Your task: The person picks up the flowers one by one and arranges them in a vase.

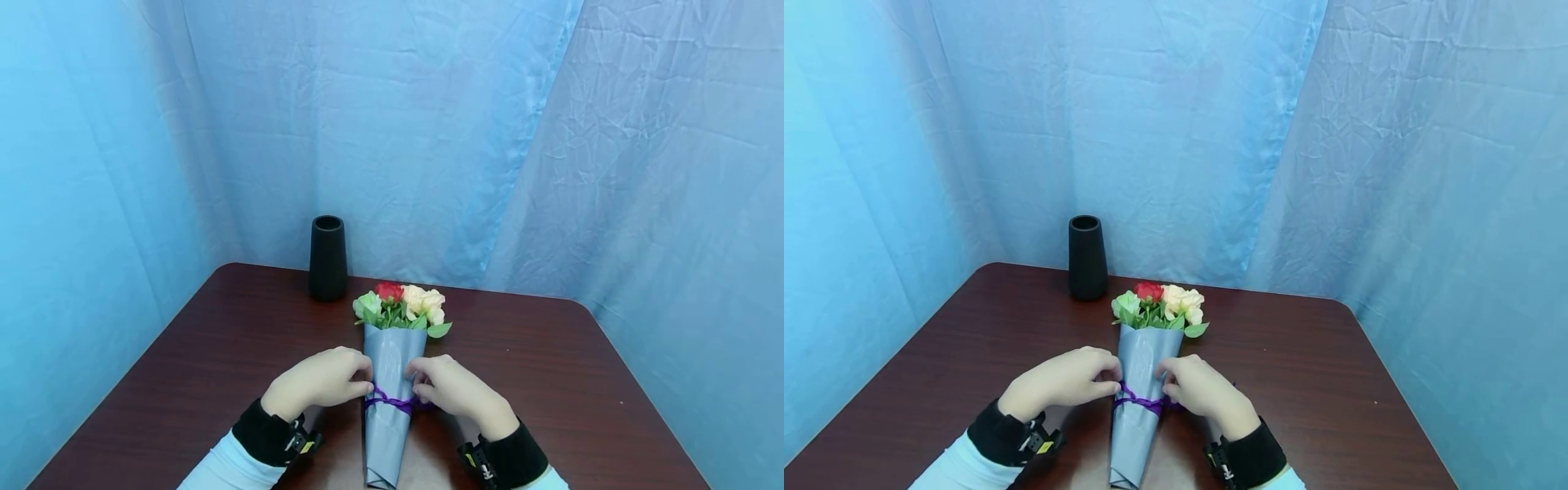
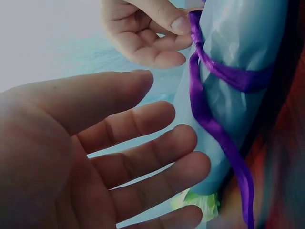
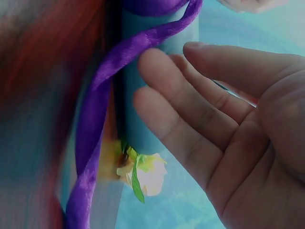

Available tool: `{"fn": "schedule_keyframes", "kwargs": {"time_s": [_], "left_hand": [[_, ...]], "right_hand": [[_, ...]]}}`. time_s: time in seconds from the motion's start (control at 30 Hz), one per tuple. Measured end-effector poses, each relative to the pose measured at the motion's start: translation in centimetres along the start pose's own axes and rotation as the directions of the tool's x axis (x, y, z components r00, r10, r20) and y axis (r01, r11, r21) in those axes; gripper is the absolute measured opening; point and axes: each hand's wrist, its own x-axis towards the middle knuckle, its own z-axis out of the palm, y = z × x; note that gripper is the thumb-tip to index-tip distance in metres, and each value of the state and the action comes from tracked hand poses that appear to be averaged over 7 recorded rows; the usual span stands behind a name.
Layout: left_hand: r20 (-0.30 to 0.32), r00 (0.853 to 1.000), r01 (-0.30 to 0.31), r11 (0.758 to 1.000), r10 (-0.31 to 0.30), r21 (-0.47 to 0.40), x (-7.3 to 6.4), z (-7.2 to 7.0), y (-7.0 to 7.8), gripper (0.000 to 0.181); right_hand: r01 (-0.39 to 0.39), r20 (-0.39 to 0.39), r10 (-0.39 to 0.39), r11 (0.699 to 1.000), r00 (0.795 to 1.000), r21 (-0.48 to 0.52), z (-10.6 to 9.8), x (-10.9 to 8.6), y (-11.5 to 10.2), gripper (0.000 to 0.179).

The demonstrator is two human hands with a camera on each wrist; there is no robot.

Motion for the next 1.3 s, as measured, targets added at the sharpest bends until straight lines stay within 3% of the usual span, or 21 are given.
{"fn": "schedule_keyframes", "kwargs": {"time_s": [0.17,0.63,1.3], "left_hand": [[0.042,0.999,-0.009,1.0,0.009,-0.016,0.2,0.6,0.1,0.011],[0.081,0.997,0.014,1.0,-0.014,-0.005,0.6,1.5,0.5,0.011],[0.068,0.995,-0.081,0.994,0.076,0.073,0.8,2.2,1.2,0.014]], "right_hand": [[-0.009,0.048,0.009,1.0,0.999,0.002,0.4,0.1,-0.4,0.013],[0.077,0.076,-0.073,0.995,0.994,-0.06,0.8,0.2,-1.2,0.009],[0.206,0.079,-0.196,0.968,0.977,-0.146,1.8,0.7,-1.4,0.011]]}}
